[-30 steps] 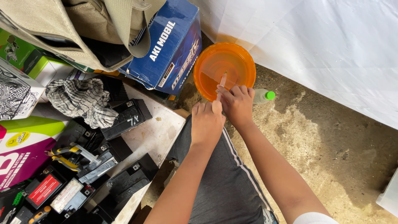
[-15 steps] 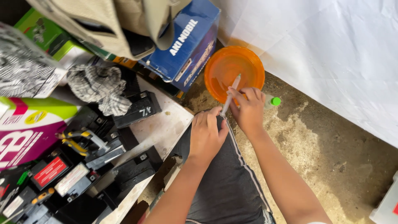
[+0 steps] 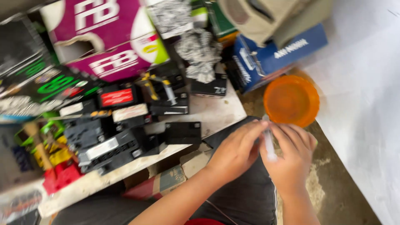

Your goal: Refilling battery cells with liquid using a syringe from an orange bowl.

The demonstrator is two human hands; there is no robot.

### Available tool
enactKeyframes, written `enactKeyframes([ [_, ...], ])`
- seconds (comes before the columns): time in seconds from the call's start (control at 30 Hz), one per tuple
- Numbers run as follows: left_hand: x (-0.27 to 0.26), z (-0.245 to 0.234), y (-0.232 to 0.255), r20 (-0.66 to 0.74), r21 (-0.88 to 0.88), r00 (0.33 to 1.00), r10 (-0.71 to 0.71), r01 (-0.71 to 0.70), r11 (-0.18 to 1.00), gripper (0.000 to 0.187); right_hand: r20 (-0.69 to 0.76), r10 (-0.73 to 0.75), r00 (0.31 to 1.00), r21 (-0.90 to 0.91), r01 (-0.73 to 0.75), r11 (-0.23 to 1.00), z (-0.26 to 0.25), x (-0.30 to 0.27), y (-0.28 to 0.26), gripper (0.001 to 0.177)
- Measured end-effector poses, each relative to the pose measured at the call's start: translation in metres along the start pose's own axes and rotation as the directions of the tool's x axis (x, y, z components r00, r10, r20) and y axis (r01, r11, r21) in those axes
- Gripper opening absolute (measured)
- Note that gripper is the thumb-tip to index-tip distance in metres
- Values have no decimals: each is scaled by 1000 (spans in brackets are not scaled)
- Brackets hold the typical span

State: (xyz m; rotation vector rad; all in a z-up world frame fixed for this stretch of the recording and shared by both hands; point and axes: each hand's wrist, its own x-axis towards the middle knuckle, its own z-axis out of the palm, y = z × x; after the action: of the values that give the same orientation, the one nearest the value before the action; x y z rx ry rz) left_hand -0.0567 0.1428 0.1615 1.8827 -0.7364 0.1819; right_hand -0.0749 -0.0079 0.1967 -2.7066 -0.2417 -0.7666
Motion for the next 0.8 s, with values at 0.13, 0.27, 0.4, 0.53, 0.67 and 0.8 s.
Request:
enactKeyframes([
  [0.13, -26, -46, 26, -54, -33, 998, -23, 21, 999, 50, 30, -123, 992, 125, 118, 985, -33, 16, -55, 14],
  [0.27, -62, -90, 41, -89, -36, 994, -65, 62, 997, 55, 79, -177, 981, 266, 150, 952, -40, 15, -105, 19],
  [0.4, -96, -139, 52, -103, 30, 989, -109, 112, 993, 54, 114, -221, 969, 424, 154, 893, -34, 12, -147, 23],
  [0.53, -123, -180, 64, -144, 82, 972, -187, 200, 976, 50, 182, -255, 950, 602, 97, 793, -20, 14, -167, 45],
  [0.67, -143, -218, 73, -241, 8, 939, -246, 255, 967, 75, 259, -64, 964, 684, -136, 717, 29, 24, -175, 40],
  [0.8, -149, -246, 75, -371, -234, 896, -244, 164, 958, 98, 213, 47, 976, 592, -167, 788, 101, 28, -161, 35],
])
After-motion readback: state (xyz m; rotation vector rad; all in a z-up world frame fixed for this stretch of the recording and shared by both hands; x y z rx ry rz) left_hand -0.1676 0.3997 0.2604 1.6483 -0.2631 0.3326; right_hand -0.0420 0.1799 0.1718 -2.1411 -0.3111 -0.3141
